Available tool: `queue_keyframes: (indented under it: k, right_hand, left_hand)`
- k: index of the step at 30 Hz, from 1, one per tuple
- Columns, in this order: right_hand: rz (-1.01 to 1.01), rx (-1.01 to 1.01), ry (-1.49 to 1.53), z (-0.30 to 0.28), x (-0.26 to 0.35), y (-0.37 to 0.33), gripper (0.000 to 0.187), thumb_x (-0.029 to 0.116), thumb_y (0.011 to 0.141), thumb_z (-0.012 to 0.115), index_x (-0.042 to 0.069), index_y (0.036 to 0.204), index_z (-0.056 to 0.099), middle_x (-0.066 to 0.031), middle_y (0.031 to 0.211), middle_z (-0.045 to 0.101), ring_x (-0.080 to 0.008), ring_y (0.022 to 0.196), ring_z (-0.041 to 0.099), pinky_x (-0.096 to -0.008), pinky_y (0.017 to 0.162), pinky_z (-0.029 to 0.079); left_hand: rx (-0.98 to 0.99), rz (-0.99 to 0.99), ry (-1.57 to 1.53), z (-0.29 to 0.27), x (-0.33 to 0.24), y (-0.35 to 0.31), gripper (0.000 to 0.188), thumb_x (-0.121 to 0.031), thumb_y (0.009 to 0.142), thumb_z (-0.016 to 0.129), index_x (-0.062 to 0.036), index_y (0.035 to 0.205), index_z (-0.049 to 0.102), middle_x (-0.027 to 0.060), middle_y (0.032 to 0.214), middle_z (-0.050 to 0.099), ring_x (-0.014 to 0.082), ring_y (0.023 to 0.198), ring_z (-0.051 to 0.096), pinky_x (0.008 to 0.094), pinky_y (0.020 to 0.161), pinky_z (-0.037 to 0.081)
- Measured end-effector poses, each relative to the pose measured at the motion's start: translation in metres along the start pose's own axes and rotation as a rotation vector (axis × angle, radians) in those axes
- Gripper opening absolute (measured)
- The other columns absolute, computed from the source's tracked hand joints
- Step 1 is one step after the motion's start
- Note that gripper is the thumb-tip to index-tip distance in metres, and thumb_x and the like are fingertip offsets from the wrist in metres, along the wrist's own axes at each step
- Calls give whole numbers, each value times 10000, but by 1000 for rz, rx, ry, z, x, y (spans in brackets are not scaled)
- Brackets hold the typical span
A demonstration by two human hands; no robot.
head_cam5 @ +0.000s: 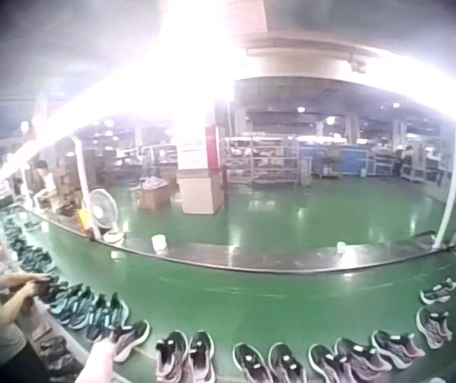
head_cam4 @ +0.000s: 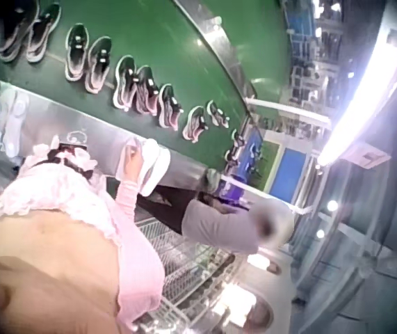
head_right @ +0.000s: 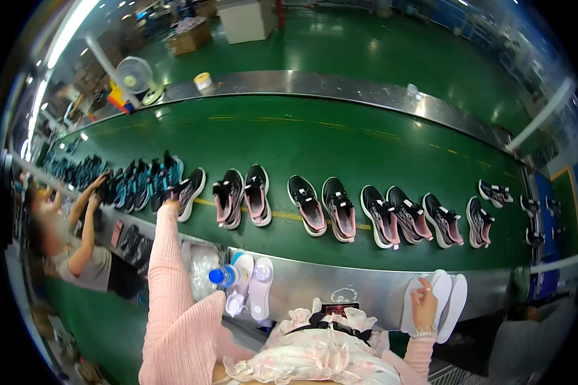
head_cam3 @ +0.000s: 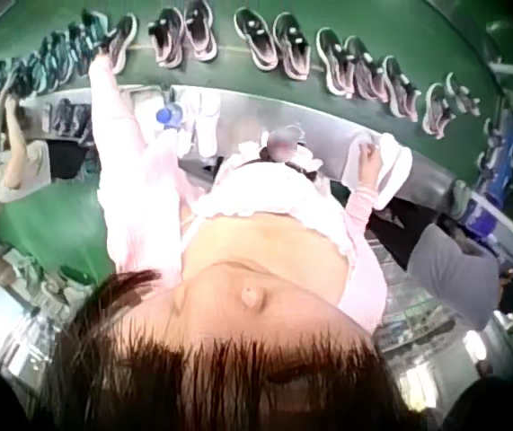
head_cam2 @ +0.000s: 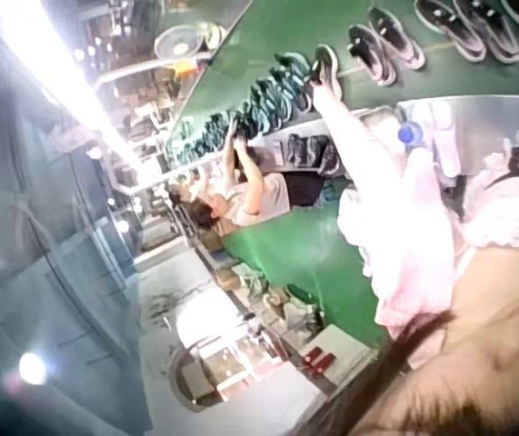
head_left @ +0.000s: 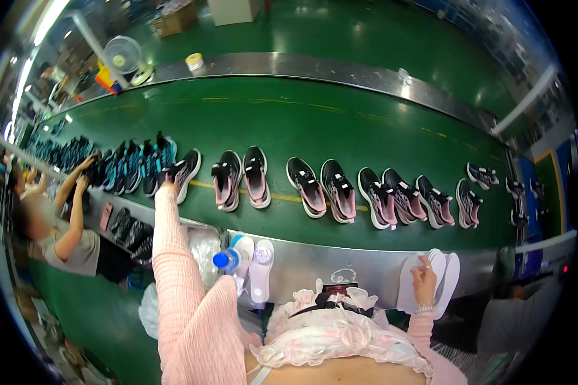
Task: The person matches white shoe insoles to the corresponding black and pink sneakers on a conveyor belt. The person picks up pairs of insoles, aligns them with the shoes moving on the belt, and places the insoles into or near the shoes.
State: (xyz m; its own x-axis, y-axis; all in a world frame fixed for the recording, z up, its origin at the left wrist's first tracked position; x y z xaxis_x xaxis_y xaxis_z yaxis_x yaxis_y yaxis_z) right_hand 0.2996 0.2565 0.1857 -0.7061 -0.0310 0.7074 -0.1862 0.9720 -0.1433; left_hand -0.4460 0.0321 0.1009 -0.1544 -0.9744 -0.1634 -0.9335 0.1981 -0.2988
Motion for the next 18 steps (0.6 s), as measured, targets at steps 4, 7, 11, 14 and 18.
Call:
queue_keyframes:
  k: [4, 7, 11, 14, 18]
  right_hand:
    - [-25, 144, -145, 54, 34, 23, 292, 111, 720, 509, 62, 1008, 511, -59, 667, 548, -127, 431, 460, -260, 436, 368]
    - [42, 223, -207, 72, 44, 37, 300, 165, 727, 520, 77, 1014, 510, -86, 689, 563, -194, 496, 521, -307, 494, 405]
    - [86, 294, -271, 87, 25, 40, 302, 219, 731, 528, 76, 997, 513, -112, 748, 588, -267, 634, 559, -357, 589, 430]
    - [79, 314, -294, 94, 10, 43, 294, 221, 735, 526, 76, 990, 516, -118, 755, 593, -280, 670, 563, -361, 614, 435]
    - [48, 313, -230, 93, 6, 53, 282, 213, 737, 518, 77, 984, 521, -119, 747, 593, -280, 667, 563, -353, 615, 434]
  left_hand:
    - [51, 61, 139, 27, 12, 26, 643, -428, 688, 512, -89, 1203, 330, 171, 1151, 431, 318, 1037, 439, 374, 865, 350]
    - [-31, 17, 194, 32, -16, 19, 690, -495, 661, 530, -59, 1172, 371, 171, 1162, 425, 305, 1058, 427, 376, 879, 333]
    - [-68, 281, -529, 56, -7, 52, 826, -519, 581, 616, 15, 1160, 366, 204, 1191, 373, 314, 1057, 412, 351, 911, 295]
    - [157, 197, 196, 111, 39, 111, 724, -452, 608, 624, 0, 1128, 402, 165, 1147, 432, 287, 1047, 415, 329, 862, 332]
    - [17, 545, 193, 109, 60, 146, 235, -213, 714, 533, -3, 817, 548, 148, 753, 575, 300, 713, 543, 356, 634, 430]
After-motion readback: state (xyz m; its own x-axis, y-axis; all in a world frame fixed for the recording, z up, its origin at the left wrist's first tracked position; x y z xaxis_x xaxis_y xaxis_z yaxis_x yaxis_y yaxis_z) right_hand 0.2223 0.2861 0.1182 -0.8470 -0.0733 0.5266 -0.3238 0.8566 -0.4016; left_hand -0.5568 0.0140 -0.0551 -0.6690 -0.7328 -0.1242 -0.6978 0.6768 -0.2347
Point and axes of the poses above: each hand's wrist, its own y-axis towards the middle knuckle, its own z-axis out of the palm, x = y × z, the point moved 7 cm from there along y, towards the middle knuckle
